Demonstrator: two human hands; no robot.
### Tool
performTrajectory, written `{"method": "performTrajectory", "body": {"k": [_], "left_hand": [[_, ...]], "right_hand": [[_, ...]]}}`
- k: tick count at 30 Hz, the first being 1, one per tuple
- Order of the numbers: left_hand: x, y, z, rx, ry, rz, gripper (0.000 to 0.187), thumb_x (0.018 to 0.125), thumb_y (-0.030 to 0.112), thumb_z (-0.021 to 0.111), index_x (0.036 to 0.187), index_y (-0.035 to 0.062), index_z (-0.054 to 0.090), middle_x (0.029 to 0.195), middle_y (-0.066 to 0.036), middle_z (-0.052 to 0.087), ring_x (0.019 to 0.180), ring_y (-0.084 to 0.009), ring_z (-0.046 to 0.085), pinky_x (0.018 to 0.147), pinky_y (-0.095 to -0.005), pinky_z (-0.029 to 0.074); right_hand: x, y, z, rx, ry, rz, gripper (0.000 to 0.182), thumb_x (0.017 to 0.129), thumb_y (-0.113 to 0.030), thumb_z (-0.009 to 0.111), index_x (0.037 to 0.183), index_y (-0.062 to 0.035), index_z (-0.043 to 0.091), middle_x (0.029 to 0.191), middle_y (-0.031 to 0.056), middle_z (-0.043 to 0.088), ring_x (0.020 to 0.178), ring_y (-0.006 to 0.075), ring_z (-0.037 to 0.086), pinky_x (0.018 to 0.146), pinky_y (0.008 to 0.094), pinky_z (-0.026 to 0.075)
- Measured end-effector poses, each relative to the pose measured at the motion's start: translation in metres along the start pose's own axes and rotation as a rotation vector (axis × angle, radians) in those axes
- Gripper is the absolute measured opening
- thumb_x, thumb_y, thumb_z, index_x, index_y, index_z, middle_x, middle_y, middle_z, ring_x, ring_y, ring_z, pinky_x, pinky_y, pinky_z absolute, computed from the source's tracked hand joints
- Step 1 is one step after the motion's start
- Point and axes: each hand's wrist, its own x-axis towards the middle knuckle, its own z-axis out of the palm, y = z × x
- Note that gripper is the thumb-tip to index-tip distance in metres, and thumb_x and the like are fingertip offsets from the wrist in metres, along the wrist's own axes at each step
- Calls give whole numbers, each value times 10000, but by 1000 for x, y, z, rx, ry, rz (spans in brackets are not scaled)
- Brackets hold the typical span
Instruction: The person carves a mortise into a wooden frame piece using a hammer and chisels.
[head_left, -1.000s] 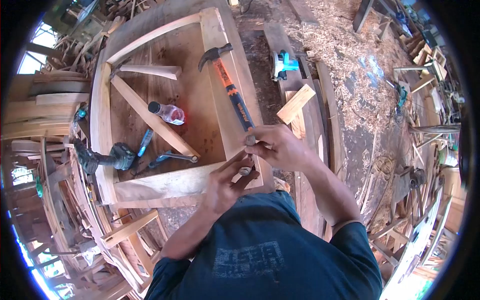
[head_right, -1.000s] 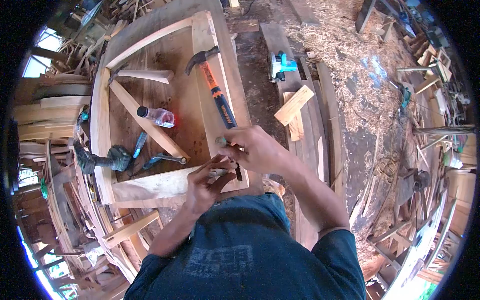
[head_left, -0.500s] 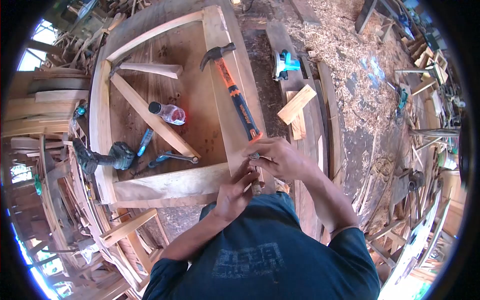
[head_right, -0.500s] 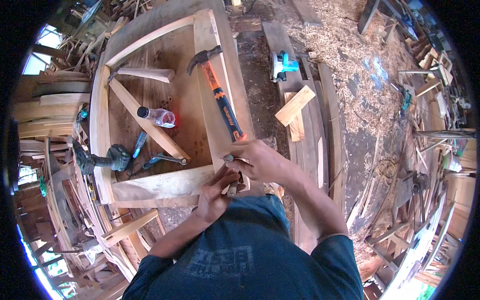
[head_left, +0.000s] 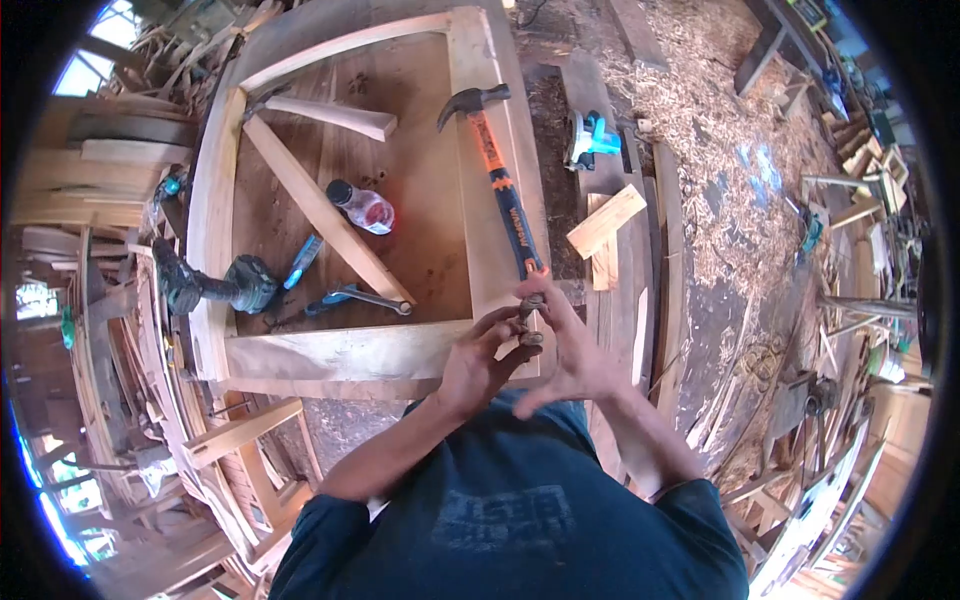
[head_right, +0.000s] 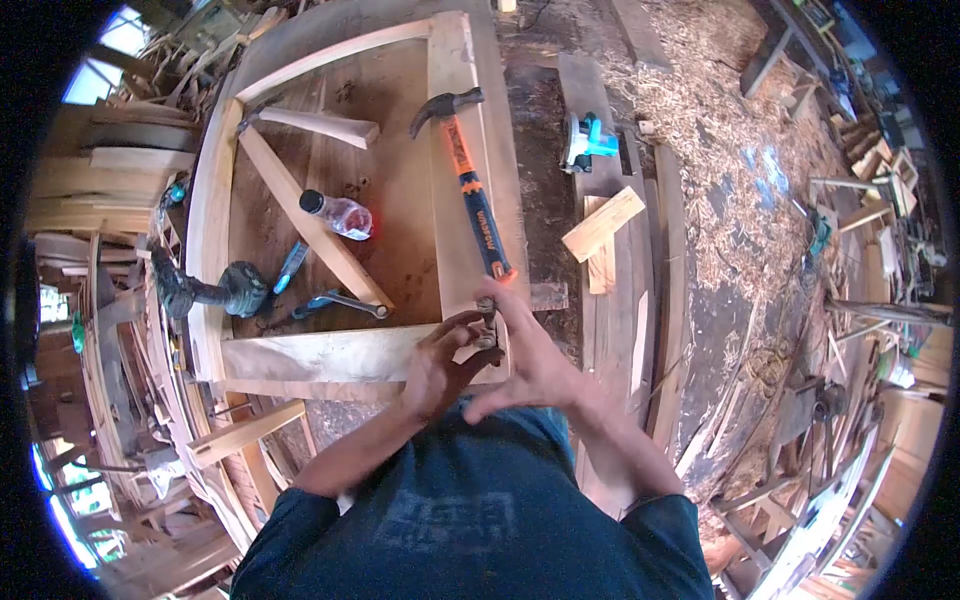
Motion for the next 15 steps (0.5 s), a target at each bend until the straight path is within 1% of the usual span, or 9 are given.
{"method": "performTrajectory", "body": {"k": [1,2,3,5,7,9,12,14,15], "left_hand": [[7,-6,-10,19,-53,117,336,796,27,797,1119,57,707,1234,-143,679,1121,-341,674,935,-406,561],[6,-12,-17,37,-109,230,360,782,16,802,1126,51,703,1231,-142,679,1134,-339,667,945,-403,557],[-1,-27,-18,-84,-167,43,546,785,128,819,1290,62,621,1355,-191,592,1262,-351,578,1029,-445,494],[-8,-46,-25,163,-29,126,702,797,260,811,1406,75,514,1449,-223,493,1325,-373,508,1076,-487,432],[-17,-69,-28,391,-78,71,893,830,494,727,1545,116,348,1578,-260,312,1412,-418,383,1131,-552,317],[-24,-80,-22,445,-130,34,833,866,506,671,1540,123,366,1577,-260,318,1396,-413,408,1122,-551,327],[-22,-96,-20,404,-140,5,745,916,498,587,1537,140,384,1575,-263,321,1384,-404,431,1111,-545,340],[-28,-97,-16,378,-135,16,694,941,476,544,1534,147,395,1566,-266,334,1378,-398,442,1106,-537,347],[-30,-93,-17,403,-119,21,672,950,461,528,1531,147,401,1558,-268,346,1375,-395,447,1104,-533,351]], "right_hand": [[2,0,18,-15,223,3,898,698,-300,910,1410,-13,446,1250,198,579,1186,346,581,1034,419,447],[3,7,26,-28,261,19,727,736,-216,866,1318,-20,478,1180,157,570,1122,287,574,984,390,452],[6,16,31,-46,300,31,559,773,-133,822,1226,-26,511,1111,115,560,1057,228,568,934,360,457],[19,8,43,-32,402,29,158,894,14,642,998,-39,535,939,36,542,865,124,545,758,315,465],[16,11,47,1,421,139,108,925,3,599,999,-44,536,927,46,545,847,126,554,737,306,469],[17,-3,51,24,423,289,36,968,-21,538,947,-47,528,873,52,553,774,126,558,684,298,464],[15,-63,42,-230,391,-330,112,890,-61,613,837,-65,515,742,52,521,615,195,505,572,372,429],[23,-102,38,189,454,-620,124,928,-73,576,890,-70,459,732,46,440,644,191,448,563,384,372],[24,-109,34,247,515,-500,143,941,-107,572,904,-76,437,742,44,430,662,182,434,594,372,362]]}}
